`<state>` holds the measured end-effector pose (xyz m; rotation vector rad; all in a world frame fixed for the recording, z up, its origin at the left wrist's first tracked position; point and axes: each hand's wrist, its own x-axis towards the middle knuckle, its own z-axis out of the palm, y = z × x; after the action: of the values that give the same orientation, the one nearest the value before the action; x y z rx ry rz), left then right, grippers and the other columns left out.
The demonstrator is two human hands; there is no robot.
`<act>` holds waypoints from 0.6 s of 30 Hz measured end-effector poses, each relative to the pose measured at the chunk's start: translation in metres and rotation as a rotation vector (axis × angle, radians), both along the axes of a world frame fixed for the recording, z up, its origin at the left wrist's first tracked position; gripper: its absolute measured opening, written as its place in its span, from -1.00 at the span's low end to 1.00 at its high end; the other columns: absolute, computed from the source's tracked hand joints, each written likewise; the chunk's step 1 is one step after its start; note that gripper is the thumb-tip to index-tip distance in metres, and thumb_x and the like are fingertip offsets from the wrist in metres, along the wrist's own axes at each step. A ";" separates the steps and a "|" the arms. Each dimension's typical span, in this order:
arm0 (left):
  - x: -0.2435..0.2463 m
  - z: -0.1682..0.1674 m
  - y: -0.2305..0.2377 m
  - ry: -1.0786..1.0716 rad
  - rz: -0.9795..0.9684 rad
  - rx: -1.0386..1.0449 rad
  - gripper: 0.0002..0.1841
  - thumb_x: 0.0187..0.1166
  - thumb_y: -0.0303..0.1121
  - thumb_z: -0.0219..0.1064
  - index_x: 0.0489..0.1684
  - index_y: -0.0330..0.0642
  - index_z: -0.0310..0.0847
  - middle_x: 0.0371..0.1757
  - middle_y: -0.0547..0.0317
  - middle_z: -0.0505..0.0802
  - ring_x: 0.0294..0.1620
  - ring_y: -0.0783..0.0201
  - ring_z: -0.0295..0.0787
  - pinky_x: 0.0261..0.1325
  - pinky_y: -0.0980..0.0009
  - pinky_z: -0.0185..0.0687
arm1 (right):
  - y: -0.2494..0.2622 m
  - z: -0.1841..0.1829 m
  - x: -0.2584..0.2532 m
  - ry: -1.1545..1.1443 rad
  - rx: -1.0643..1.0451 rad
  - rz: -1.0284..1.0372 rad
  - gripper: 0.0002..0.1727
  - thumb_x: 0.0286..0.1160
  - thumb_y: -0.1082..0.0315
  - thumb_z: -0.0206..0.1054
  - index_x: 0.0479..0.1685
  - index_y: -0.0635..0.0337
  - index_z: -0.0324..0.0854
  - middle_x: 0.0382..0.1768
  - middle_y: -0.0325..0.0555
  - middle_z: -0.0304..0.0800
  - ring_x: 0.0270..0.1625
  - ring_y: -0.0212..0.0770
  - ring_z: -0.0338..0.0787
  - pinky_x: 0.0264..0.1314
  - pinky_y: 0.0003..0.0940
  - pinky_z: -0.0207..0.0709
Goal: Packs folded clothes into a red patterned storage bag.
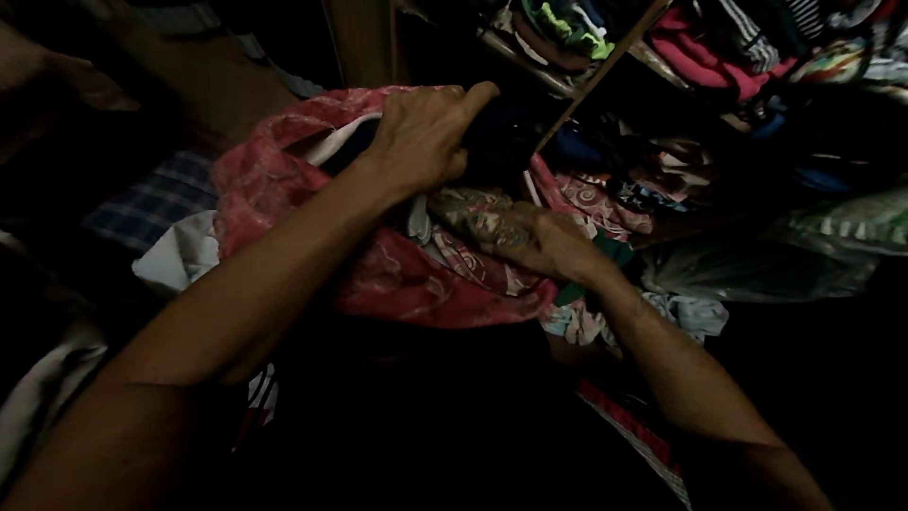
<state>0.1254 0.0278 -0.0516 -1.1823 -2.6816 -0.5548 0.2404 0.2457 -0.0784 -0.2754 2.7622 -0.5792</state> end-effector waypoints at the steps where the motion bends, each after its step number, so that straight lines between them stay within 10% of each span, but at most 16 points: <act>1: 0.000 -0.001 -0.001 0.003 0.000 0.001 -0.34 0.43 -0.36 0.38 0.65 0.03 0.38 0.09 -0.30 0.79 0.04 -0.41 0.76 -0.14 -0.35 0.54 | 0.003 0.010 -0.006 -0.009 -0.053 -0.076 -0.40 0.57 -0.09 0.40 0.48 0.06 0.64 0.29 0.16 0.78 0.33 0.18 0.76 0.38 0.36 0.51; 10: -0.008 0.000 -0.002 -0.018 -0.020 0.015 -0.37 0.54 -0.22 0.37 0.67 -0.01 0.36 0.13 -0.28 0.78 0.08 -0.38 0.76 -0.10 -0.37 0.55 | 0.025 0.018 -0.043 0.330 -0.322 -0.144 -0.55 0.47 0.02 0.50 0.22 0.09 0.78 0.02 -0.17 0.92 0.06 -0.43 0.86 0.26 -0.27 0.71; 15: 0.005 -0.004 0.006 -0.077 -0.052 -0.046 0.15 0.16 0.28 0.55 0.90 0.24 -0.01 0.71 -0.16 0.43 0.57 -0.39 0.42 0.29 -0.45 0.37 | 0.023 0.003 -0.043 0.393 -0.393 -0.198 -0.58 0.45 0.08 0.53 0.17 0.13 0.79 0.01 -0.15 0.92 0.05 -0.42 0.87 0.25 -0.30 0.73; 18: 0.007 -0.020 0.023 0.071 0.000 0.005 -0.05 0.25 0.06 0.59 0.76 0.08 0.25 0.47 -0.35 0.60 0.32 -0.48 0.59 0.10 -0.40 0.47 | 0.015 -0.004 -0.035 0.562 -0.322 -0.191 -0.52 0.43 0.09 0.54 0.21 0.23 0.77 0.11 0.01 0.86 0.17 -0.24 0.83 0.31 -0.21 0.69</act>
<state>0.1323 0.0509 -0.0712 -1.1773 -2.6195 -0.5085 0.2053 0.2609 -0.0824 -0.2808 3.2432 -1.1547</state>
